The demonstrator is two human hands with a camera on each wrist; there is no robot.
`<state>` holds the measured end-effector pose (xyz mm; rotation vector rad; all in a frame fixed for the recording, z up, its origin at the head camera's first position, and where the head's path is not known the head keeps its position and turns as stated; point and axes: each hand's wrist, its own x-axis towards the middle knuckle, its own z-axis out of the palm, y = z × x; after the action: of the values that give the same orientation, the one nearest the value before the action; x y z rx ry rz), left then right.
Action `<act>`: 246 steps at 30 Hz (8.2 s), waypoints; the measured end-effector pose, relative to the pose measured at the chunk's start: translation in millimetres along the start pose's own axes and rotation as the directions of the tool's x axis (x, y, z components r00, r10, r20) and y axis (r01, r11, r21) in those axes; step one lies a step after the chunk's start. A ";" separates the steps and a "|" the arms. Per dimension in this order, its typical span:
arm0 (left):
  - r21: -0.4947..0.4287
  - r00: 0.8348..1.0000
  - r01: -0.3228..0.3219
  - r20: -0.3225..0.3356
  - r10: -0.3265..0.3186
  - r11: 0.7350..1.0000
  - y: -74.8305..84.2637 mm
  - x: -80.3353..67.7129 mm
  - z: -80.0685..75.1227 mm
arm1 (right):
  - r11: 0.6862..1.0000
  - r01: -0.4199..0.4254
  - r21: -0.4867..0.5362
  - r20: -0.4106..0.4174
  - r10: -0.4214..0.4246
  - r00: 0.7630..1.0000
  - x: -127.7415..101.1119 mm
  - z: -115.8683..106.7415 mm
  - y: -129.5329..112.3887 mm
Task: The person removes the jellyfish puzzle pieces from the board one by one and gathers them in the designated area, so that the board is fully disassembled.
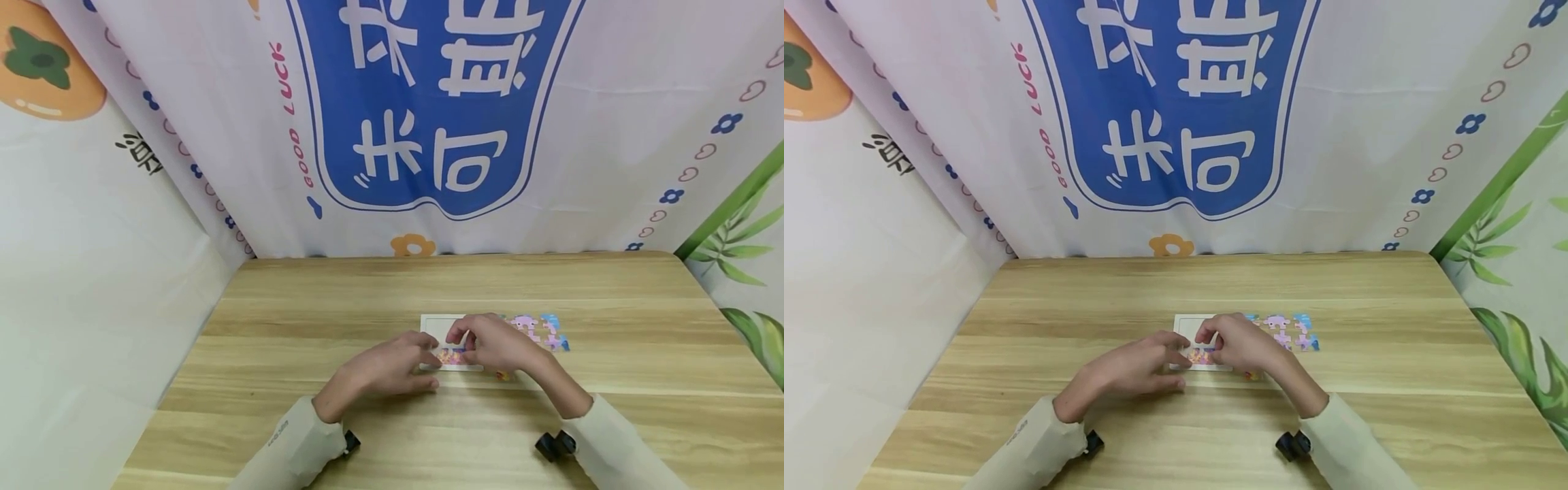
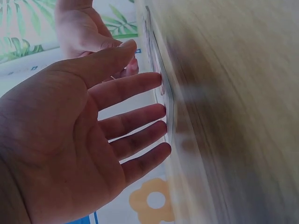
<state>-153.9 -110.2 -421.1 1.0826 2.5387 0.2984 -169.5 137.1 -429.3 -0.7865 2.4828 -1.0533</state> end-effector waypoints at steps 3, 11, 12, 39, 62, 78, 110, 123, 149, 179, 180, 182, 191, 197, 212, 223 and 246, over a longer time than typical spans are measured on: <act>-0.008 1.000 -0.002 0.006 0.002 1.000 -1.2 -0.2 -0.9 | 1.000 0.021 0.008 0.005 -0.021 1.000 4.8 2.8 -0.2; -0.037 0.999 -0.036 0.009 0.036 0.999 -4.8 0.1 -3.2 | 1.000 0.018 -0.004 0.018 -0.018 1.000 13.3 13.0 0.2; -0.043 0.999 -0.034 0.012 0.035 0.998 -5.0 0.3 -3.5 | 1.000 0.018 -0.012 0.017 -0.018 1.000 13.8 14.1 0.8; -0.089 1.000 -0.023 0.002 0.023 0.996 -6.7 2.5 -4.0 | 0.999 0.011 -0.047 0.016 -0.011 1.000 12.7 18.1 3.3; -0.091 1.000 0.007 0.008 -0.007 0.996 -6.5 0.3 -2.3 | 0.992 0.023 0.121 0.007 -0.024 1.000 -18.8 -11.5 25.8; -0.098 0.999 0.034 0.006 -0.034 0.995 -5.4 -1.8 -1.3 | 0.996 -0.011 0.090 -0.035 0.014 0.999 -57.7 -33.3 50.9; -0.094 1.000 0.022 0.009 -0.021 0.995 -5.4 -2.4 -0.6 | 0.990 -0.127 0.057 -0.011 0.128 0.992 -89.2 -40.7 68.5; -0.093 1.000 0.025 0.013 -0.024 0.995 -4.4 -1.4 -1.3 | 0.990 -0.137 0.021 -0.027 0.137 0.990 -89.9 -39.7 67.3; -0.017 0.998 0.006 -0.063 -0.007 1.000 -4.0 1.3 6.5 | 0.993 -0.121 -0.016 -0.090 0.119 0.989 -83.7 -33.5 62.4; -0.036 0.999 0.000 -0.045 -0.001 0.999 -4.3 0.7 3.0 | 0.998 -0.058 0.036 -0.037 0.059 0.998 -18.8 -12.4 27.2; -0.038 0.999 0.002 -0.044 -0.004 0.999 -4.2 0.5 2.9 | 0.998 -0.054 0.039 -0.035 0.055 0.998 -17.7 -11.4 26.1; -0.038 0.999 0.002 -0.043 -0.004 0.999 -4.5 0.5 3.2 | 0.998 -0.051 0.040 -0.032 0.052 0.998 -15.7 -9.2 24.5; -0.032 0.999 -0.009 -0.048 0.007 0.999 -5.4 0.0 4.0 | 0.996 -0.093 -0.017 -0.030 0.092 0.995 -9.3 1.5 20.0; -0.035 0.999 -0.011 -0.045 0.010 0.999 -5.4 0.4 3.8 | 0.992 -0.123 0.005 -0.039 0.123 0.992 -9.3 4.0 17.9; -0.036 0.999 -0.009 -0.045 0.007 0.999 -5.9 1.1 4.8 | 0.991 -0.132 -0.018 -0.064 0.131 0.989 -10.8 4.0 14.1; -0.038 0.999 -0.001 -0.042 0.000 0.999 -6.3 0.3 5.1 | 0.995 -0.101 0.015 -0.048 0.102 0.994 -13.6 3.1 15.3; -0.038 0.999 -0.013 -0.052 0.011 0.999 -5.2 -1.6 6.2 | 0.998 -0.031 0.061 -0.044 0.034 0.998 -44.9 -23.7 42.2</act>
<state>-153.7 -114.6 -428.1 1.0895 2.5621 0.3812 -160.7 201.5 -440.7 -0.7101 2.4798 -1.1408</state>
